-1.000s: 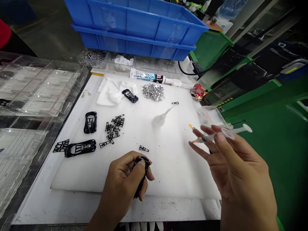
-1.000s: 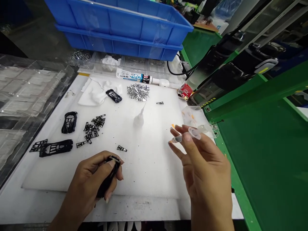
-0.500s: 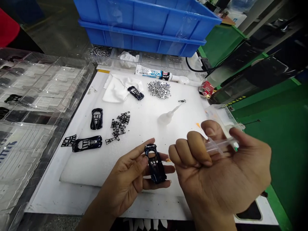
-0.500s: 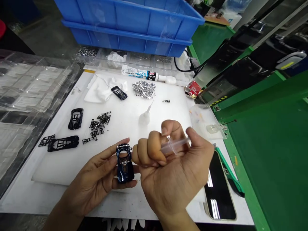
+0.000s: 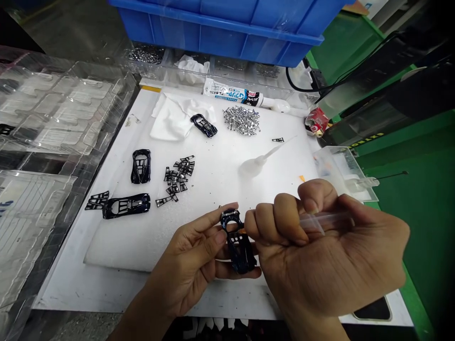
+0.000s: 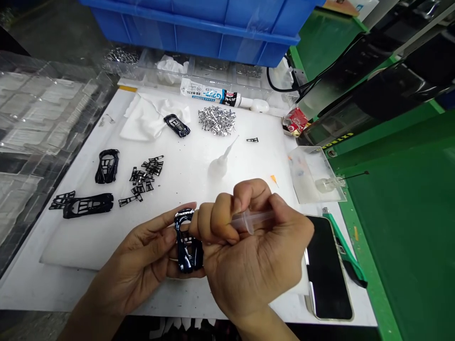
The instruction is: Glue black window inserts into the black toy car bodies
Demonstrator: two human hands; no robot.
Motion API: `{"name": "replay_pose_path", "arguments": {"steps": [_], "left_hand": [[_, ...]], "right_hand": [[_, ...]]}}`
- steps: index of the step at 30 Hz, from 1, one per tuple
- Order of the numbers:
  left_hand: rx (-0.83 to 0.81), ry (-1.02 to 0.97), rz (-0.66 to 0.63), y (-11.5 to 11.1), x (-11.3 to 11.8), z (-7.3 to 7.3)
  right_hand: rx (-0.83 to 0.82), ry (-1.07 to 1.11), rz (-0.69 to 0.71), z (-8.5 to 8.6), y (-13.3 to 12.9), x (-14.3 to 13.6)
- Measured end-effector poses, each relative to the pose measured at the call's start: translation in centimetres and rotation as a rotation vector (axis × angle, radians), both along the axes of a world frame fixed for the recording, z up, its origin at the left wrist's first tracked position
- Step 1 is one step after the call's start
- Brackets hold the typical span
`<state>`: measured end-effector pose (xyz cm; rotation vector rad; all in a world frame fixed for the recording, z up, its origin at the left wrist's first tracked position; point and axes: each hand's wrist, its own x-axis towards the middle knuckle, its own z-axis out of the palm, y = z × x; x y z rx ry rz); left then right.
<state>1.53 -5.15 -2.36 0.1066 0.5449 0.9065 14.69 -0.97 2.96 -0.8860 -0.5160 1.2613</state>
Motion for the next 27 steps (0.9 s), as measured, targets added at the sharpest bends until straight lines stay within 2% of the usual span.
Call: {"name": "replay_pose_path", "arguments": {"steps": [7, 14, 27], "left_hand": [[-0.009, 0.039, -0.016, -0.07, -0.03, 0.0], [-0.012, 0.056, -0.022, -0.05, 0.01, -0.04], [-0.019, 0.075, -0.005, 0.07, -0.01, 0.17]], "right_hand": [[0.04, 0.015, 0.011, -0.09, 0.04, -0.34], [-0.017, -0.009, -0.053, -0.04, 0.06, -0.35], [-0.066, 0.017, -0.07, 0.36, 0.14, -0.29]]}}
